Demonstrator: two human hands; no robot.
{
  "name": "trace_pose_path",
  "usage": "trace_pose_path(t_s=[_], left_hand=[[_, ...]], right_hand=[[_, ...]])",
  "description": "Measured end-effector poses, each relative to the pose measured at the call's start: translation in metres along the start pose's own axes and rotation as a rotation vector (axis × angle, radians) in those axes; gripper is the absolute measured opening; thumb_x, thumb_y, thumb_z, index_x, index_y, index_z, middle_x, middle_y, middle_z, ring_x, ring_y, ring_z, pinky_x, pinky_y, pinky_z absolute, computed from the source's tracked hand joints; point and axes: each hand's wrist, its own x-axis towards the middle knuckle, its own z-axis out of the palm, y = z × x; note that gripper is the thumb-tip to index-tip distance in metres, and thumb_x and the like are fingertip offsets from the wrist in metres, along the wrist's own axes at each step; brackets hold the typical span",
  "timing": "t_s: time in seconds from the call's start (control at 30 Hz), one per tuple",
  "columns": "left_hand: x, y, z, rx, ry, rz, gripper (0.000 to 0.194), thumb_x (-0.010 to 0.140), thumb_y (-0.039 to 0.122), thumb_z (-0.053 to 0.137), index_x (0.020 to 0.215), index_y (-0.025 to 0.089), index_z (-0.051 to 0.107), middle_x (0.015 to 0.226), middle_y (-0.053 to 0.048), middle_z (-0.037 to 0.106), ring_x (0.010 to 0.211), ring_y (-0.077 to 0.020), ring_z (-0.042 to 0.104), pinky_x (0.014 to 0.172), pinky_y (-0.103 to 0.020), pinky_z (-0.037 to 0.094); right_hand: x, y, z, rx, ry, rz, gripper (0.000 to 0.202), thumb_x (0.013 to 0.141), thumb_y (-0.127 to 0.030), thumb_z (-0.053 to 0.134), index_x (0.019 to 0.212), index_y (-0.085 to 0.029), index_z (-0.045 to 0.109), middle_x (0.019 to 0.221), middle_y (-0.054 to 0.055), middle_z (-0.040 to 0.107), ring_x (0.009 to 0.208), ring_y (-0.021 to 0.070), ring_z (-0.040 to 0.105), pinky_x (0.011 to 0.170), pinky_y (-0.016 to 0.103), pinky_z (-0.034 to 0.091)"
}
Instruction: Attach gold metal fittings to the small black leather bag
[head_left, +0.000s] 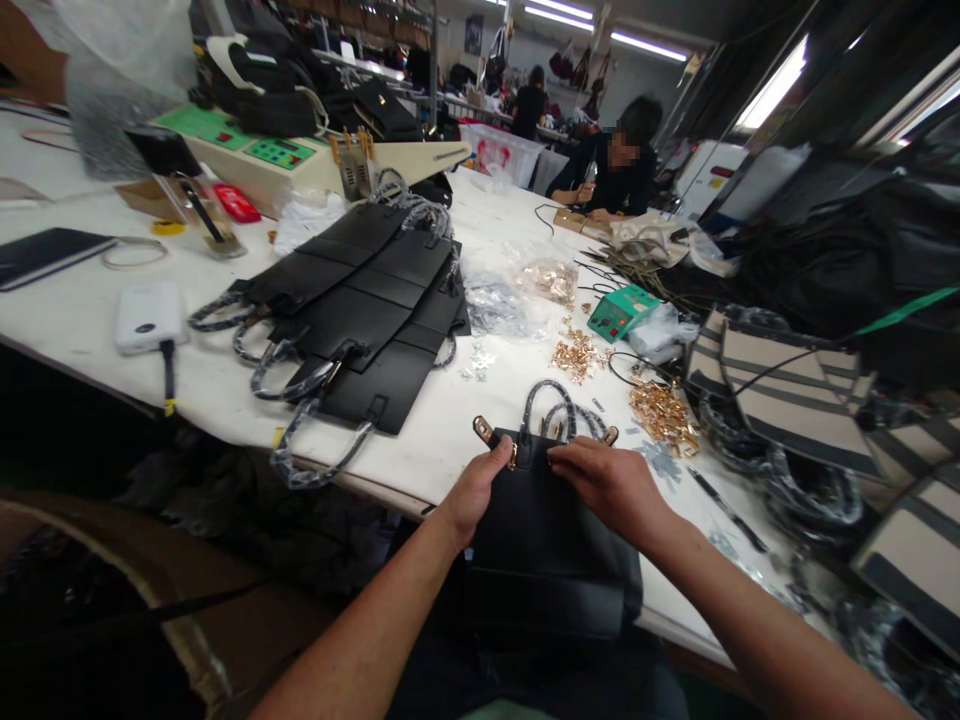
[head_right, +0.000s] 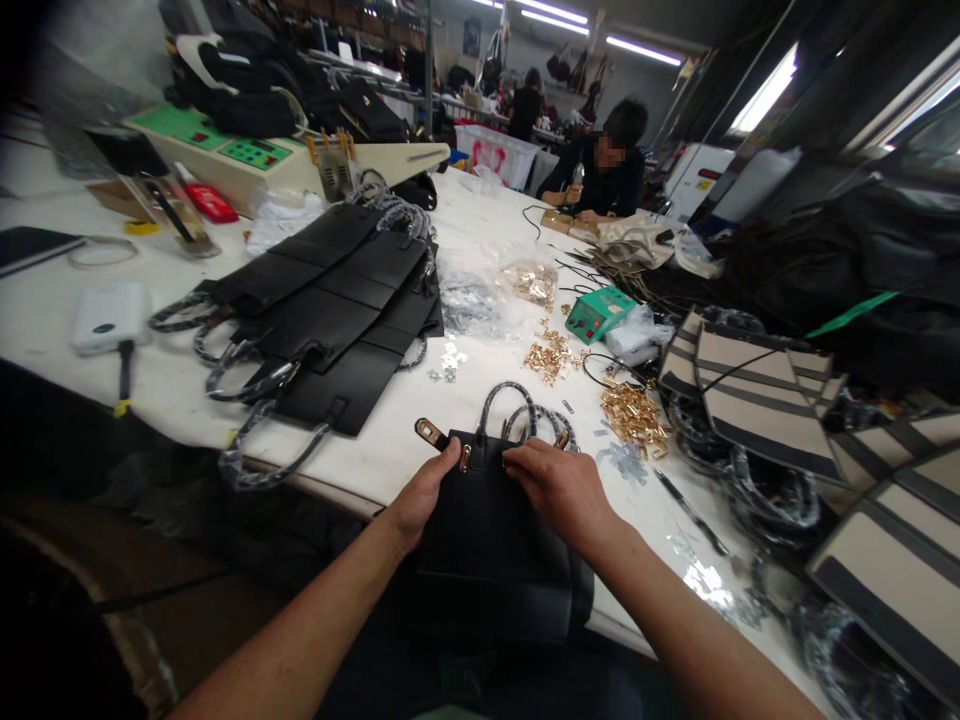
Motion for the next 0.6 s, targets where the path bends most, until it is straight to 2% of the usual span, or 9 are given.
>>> trace_pose_path(t_s=[0.07,0.23,0.37,0.5,0.6], left_hand=[[-0.001,0.0,-0.001,0.031,-0.003,0.012,0.054,0.088,0.054,0.059,0.116,0.009,0.069,0.102,-0.015,0.075,0.101,-0.0306,0.07,0.098,-0.04,0.048],[-0.002,0.003,0.0,0.089,-0.034,0.031,0.054,0.09,0.055,0.056,0.114,0.009,0.069,0.098,-0.015,0.075,0.099,-0.0299,0.069,0.095,-0.04,0.048],[-0.002,0.002,-0.001,0.143,0.012,0.076,0.053,0.086,0.058,0.059,0.101,0.009,0.072,0.088,-0.013,0.074,0.09,-0.0288,0.069,0.09,-0.039,0.048],[-0.001,-0.006,-0.004,0.212,0.106,0.122,0.058,0.076,0.068,0.064,0.085,0.011,0.073,0.074,-0.011,0.07,0.08,-0.0284,0.067,0.083,-0.04,0.048],[0.003,-0.015,-0.01,0.216,0.154,0.198,0.058,0.07,0.071,0.067,0.075,0.013,0.072,0.068,-0.013,0.066,0.076,-0.0299,0.065,0.078,-0.042,0.045]], right_hand=[[0.003,-0.001,-0.003,-0.008,-0.021,-0.003,0.02,0.093,-0.029,0.054,0.105,-0.035,0.069,0.094,-0.002,0.072,0.082,0.017,0.068,0.064,0.026,0.046],[0.007,-0.003,-0.003,-0.143,-0.063,-0.018,0.021,0.094,-0.029,0.052,0.109,-0.032,0.066,0.095,0.001,0.07,0.076,0.0173,0.067,0.058,0.027,0.042],[0.006,-0.006,0.004,-0.248,-0.062,-0.046,0.02,0.095,-0.032,0.049,0.105,-0.03,0.066,0.089,0.002,0.069,0.069,0.0169,0.066,0.054,0.027,0.039],[0.001,-0.004,0.017,-0.188,0.064,-0.049,0.02,0.093,-0.038,0.051,0.103,-0.033,0.067,0.084,0.0,0.069,0.062,0.0166,0.066,0.051,0.027,0.042],[-0.001,0.005,0.031,-0.005,0.225,-0.021,0.013,0.082,-0.044,0.063,0.091,-0.038,0.071,0.078,-0.003,0.07,0.054,0.0151,0.066,0.045,0.026,0.043]])
